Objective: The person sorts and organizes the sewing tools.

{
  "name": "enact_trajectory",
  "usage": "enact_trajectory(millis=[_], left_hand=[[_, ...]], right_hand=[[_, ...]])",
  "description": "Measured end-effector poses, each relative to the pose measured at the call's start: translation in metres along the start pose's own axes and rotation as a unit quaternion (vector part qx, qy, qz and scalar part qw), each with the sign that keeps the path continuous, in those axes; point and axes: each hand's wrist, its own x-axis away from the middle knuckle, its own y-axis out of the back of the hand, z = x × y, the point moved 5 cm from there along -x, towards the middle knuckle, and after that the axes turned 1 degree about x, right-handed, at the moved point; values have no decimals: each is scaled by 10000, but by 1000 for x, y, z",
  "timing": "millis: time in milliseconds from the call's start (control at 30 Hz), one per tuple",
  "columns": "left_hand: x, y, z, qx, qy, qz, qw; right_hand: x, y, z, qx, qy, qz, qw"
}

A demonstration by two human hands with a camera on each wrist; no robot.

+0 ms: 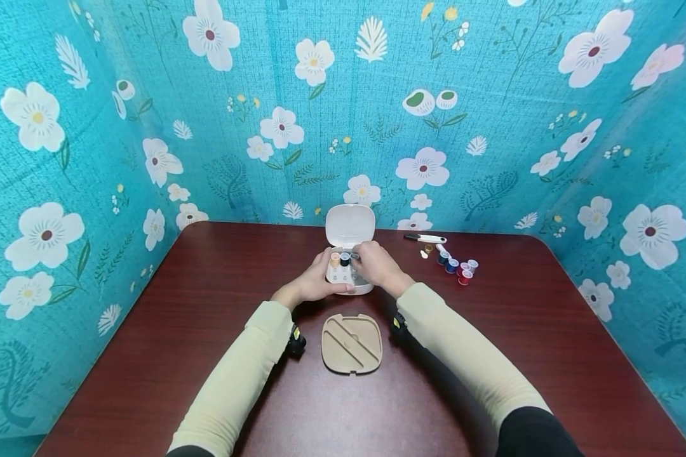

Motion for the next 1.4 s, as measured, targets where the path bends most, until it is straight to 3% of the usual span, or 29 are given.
enact_trajectory(millis=[333,1400], left_hand=[[1,-2,-2,-50,-19,43,10000],[1,0,-2,1,12,81,10000]], right_hand=[[7,2,5,213,135,107,9996],[30,24,6,-19,541,-282,9981]])
